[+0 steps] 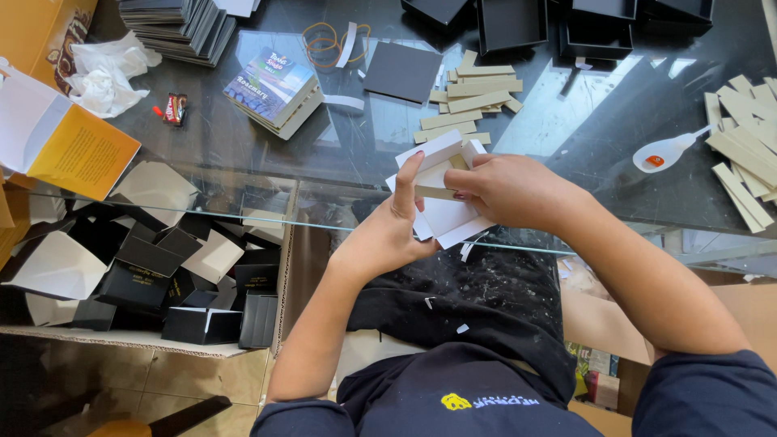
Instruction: The person assembles small rectangular boxes by folding white paper sheets into box shapes, inserting beige cardboard inserts, and closing them with black lids. The person repeats this process for multiple boxes on a glass table.
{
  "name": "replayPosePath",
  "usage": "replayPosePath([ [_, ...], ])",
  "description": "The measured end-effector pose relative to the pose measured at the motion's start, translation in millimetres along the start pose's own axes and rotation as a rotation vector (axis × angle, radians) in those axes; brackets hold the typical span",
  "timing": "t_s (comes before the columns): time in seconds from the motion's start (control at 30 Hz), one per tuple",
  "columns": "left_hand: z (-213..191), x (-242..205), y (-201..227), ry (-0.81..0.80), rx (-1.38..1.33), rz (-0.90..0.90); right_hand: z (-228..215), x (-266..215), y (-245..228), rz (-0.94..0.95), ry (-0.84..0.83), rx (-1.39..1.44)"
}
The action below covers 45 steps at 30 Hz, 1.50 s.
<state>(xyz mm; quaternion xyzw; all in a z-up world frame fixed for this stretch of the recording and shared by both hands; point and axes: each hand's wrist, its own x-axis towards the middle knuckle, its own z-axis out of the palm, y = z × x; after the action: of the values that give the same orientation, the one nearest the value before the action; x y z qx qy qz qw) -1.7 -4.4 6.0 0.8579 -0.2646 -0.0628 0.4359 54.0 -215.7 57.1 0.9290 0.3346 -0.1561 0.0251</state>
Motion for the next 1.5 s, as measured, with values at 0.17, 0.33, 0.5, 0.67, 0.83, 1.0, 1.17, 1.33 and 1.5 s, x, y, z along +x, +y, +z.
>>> replayPosePath([
  [0.17,-4.4,-0.3,0.3,0.010,-0.009,0.010,1.2,0.1,11.3,-0.031,0.060,-0.054],
  [0.33,-5.7,0.8,1.5,0.003,-0.020,0.008,9.6,1.3,14.7,-0.029,0.093,-0.020],
  [0.5,-1.2,0.2,-11.9,0.003,-0.020,0.006,10.5,0.2,9.3,-0.040,0.055,-0.055],
  [0.67,-1.1,3.4,-19.9,-0.035,0.023,0.009,0.4,-8.1,0.6,-0.085,-0.029,-0.194],
  [0.83,2.7,3.6,-31.4,-0.031,0.102,0.069,-2.3,-5.4,-6.5,-0.106,-0.056,-0.270],
  [1.0,9.3,2.1,-30.2,0.047,0.173,0.150,-9.7,-6.0,-7.3,-0.123,-0.107,-0.269],
  [1.17,14.6,2.5,-33.1,0.132,0.194,0.174,-2.7,-5.6,-1.3,-0.185,-0.093,-0.376],
  [1.33,16.4,4.0,-34.0,0.141,0.252,0.154,7.3,-6.5,3.9,-0.221,-0.084,-0.386],
  [1.5,11.4,4.3,-24.7,0.119,0.270,0.131,9.1,-5.1,9.4,-0.200,-0.067,-0.374],
])
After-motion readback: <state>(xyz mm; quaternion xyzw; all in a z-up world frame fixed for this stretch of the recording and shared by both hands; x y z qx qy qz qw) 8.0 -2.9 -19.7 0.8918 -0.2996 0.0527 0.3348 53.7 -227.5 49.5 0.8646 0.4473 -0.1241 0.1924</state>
